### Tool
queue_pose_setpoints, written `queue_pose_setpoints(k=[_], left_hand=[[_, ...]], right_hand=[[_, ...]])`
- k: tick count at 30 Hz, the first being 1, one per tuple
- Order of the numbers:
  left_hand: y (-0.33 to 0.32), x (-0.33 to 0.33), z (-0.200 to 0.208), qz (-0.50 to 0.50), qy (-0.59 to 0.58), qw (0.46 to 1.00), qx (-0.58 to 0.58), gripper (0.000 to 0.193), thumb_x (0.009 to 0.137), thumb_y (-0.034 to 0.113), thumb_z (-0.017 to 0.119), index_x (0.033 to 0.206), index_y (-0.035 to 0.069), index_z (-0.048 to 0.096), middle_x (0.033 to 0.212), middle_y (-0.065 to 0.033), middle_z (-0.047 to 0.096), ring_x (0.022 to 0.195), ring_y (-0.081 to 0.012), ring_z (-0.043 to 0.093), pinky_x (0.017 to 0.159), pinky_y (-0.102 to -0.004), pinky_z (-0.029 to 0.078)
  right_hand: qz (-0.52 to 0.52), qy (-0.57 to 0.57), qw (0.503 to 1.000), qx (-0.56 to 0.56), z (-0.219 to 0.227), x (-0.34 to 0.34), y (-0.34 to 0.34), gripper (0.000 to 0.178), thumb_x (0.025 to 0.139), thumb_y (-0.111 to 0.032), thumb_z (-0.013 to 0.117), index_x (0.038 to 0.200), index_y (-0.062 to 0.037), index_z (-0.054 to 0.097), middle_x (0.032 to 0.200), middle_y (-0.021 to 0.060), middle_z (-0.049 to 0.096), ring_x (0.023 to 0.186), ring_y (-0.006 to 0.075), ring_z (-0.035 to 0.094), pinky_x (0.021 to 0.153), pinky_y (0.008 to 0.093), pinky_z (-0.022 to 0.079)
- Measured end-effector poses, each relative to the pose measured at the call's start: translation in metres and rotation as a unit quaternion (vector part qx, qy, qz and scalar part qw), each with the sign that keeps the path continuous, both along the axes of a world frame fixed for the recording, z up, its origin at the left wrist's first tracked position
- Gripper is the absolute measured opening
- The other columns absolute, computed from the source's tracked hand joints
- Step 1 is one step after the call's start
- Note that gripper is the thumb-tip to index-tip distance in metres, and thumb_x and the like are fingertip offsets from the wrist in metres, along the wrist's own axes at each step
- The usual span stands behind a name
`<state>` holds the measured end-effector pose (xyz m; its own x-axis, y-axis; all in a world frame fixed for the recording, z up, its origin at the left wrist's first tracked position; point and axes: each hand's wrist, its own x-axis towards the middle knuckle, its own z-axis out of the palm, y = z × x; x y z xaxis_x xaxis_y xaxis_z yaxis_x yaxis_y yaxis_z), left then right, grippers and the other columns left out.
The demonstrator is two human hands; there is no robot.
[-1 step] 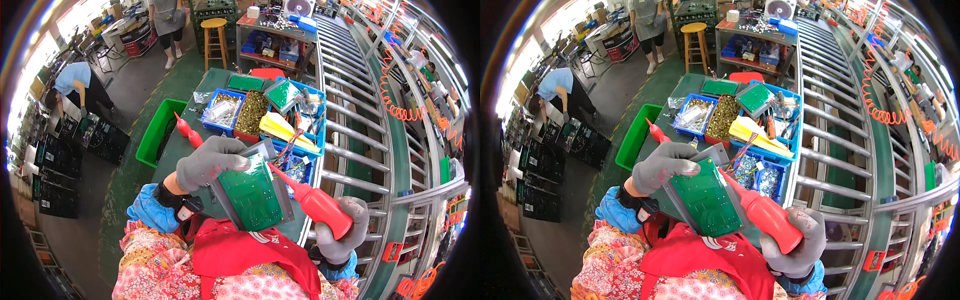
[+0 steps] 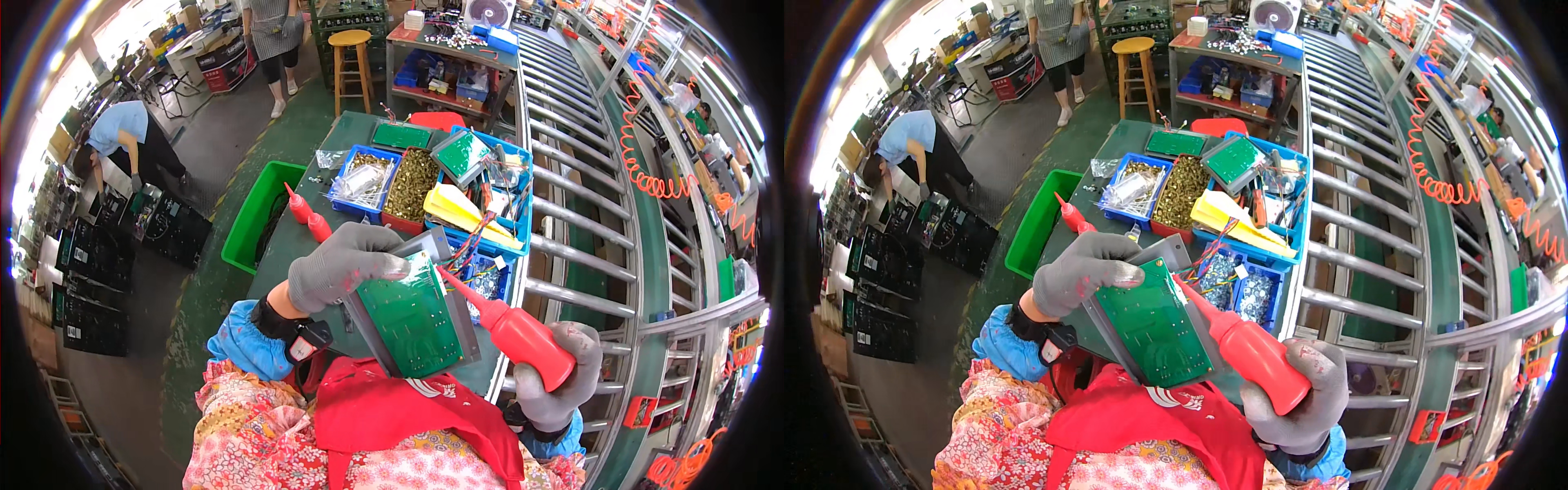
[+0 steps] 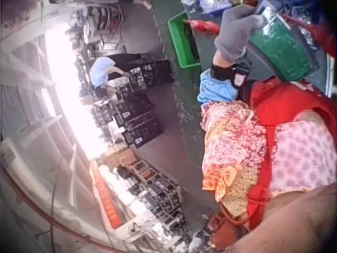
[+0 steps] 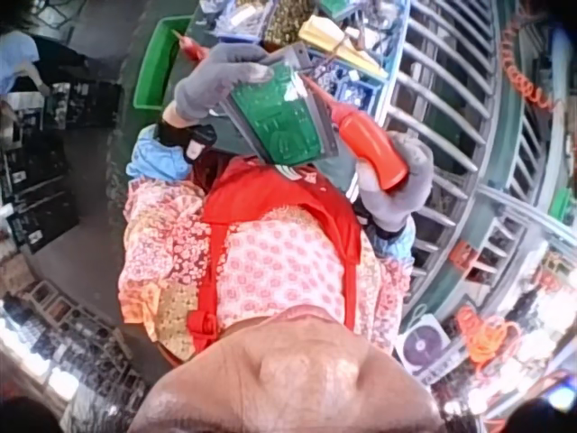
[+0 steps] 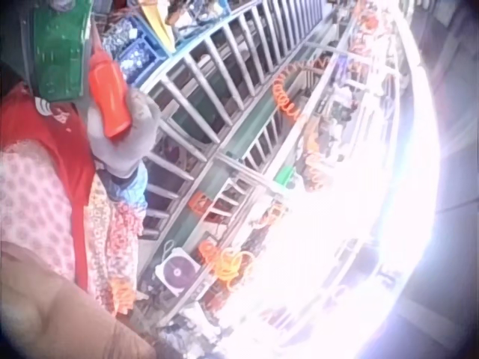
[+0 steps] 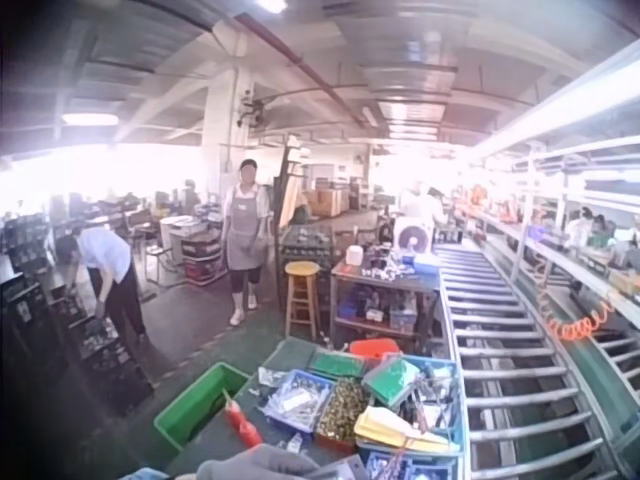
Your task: Inspecting circuit boards and using a squeeze bottle to apply liquid for assembly in an electronics factory.
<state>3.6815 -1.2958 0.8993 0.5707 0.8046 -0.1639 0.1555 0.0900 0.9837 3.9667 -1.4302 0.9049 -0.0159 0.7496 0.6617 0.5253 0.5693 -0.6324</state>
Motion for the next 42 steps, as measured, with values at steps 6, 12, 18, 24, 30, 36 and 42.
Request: queue_pose_setpoints(k=[6, 12, 18, 24, 30, 36, 42], left_hand=[[0.001, 0.0, -0.003, 0.003, -0.003, 1.0, 0.006, 0.034, 0.082, 0.026, 0.066, 0.095, -0.005, 0.065, 0.078, 0.0, 0.057, 0.075, -0.0067, 0.05, 0.067, -0.0245, 0.04], [0.002, 0.0, -0.004, 0.003, 0.001, 1.0, 0.012, 0.034, 0.082, 0.027, 0.066, 0.095, -0.005, 0.065, 0.079, -0.0005, 0.057, 0.076, -0.0068, 0.05, 0.068, -0.0244, 0.04], [0.005, 0.002, -0.006, 0.002, -0.028, 0.999, -0.03, 0.034, 0.081, 0.026, 0.066, 0.096, -0.005, 0.064, 0.08, -0.0011, 0.057, 0.077, -0.0068, 0.05, 0.068, -0.0251, 0.04], [0.008, 0.002, -0.006, 0.0, 0.003, 1.0, 0.009, 0.026, 0.081, 0.024, 0.064, 0.089, -0.001, 0.064, 0.075, 0.0028, 0.053, 0.072, -0.0046, 0.048, 0.063, -0.0225, 0.037], [0.009, 0.002, -0.006, 0.016, -0.031, 0.999, -0.035, 0.032, 0.081, 0.025, 0.066, 0.093, -0.005, 0.064, 0.078, -0.0006, 0.056, 0.075, -0.0075, 0.05, 0.068, -0.025, 0.04], [0.011, 0.0, -0.004, 0.019, -0.034, 0.999, -0.013, 0.032, 0.081, 0.024, 0.066, 0.094, -0.005, 0.065, 0.08, -0.0021, 0.058, 0.077, -0.0082, 0.052, 0.07, -0.0248, 0.041], [0.009, 0.001, 0.001, 0.06, -0.04, 0.997, -0.025, 0.035, 0.074, 0.027, 0.066, 0.088, -0.004, 0.064, 0.078, -0.0002, 0.053, 0.075, -0.0086, 0.048, 0.068, -0.0249, 0.036]], right_hand=[[-0.015, -0.019, 1.0, -0.012, 0.0, 0.001, 0.0, 0.054, 0.062, -0.003, 0.072, 0.111, -0.0024, 0.05, 0.095, 0.0166, 0.055, 0.076, 0.0233, 0.062, 0.066, 0.034, 0.052], [-0.037, -0.027, 0.999, -0.015, 0.002, -0.001, 0.001, 0.052, 0.061, -0.005, 0.073, 0.108, -0.0038, 0.051, 0.092, 0.0167, 0.057, 0.074, 0.0243, 0.062, 0.065, 0.0339, 0.052], [-0.056, -0.028, 0.998, -0.012, 0.002, -0.004, 0.005, 0.049, 0.06, -0.006, 0.072, 0.105, -0.0047, 0.052, 0.09, 0.0157, 0.058, 0.072, 0.0244, 0.063, 0.064, 0.0336, 0.052], [-0.067, -0.038, 0.997, -0.021, 0.003, -0.006, 0.007, 0.045, 0.059, -0.006, 0.071, 0.1, -0.0049, 0.053, 0.088, 0.0151, 0.058, 0.07, 0.0244, 0.063, 0.062, 0.0332, 0.051], [-0.068, -0.031, 0.997, -0.025, 0.004, -0.005, 0.007, 0.045, 0.059, -0.006, 0.071, 0.1, -0.0048, 0.053, 0.086, 0.0153, 0.059, 0.07, 0.0251, 0.062, 0.062, 0.0334, 0.051], [-0.067, -0.042, 0.996, -0.028, 0.003, -0.004, 0.007, 0.045, 0.059, -0.007, 0.071, 0.1, -0.0046, 0.053, 0.086, 0.0153, 0.059, 0.07, 0.0247, 0.062, 0.062, 0.0336, 0.051], [-0.049, -0.016, 0.998, -0.032, 0.001, -0.003, 0.006, 0.047, 0.06, -0.006, 0.071, 0.102, -0.0046, 0.052, 0.085, 0.0153, 0.059, 0.07, 0.0243, 0.062, 0.061, 0.034, 0.051]])
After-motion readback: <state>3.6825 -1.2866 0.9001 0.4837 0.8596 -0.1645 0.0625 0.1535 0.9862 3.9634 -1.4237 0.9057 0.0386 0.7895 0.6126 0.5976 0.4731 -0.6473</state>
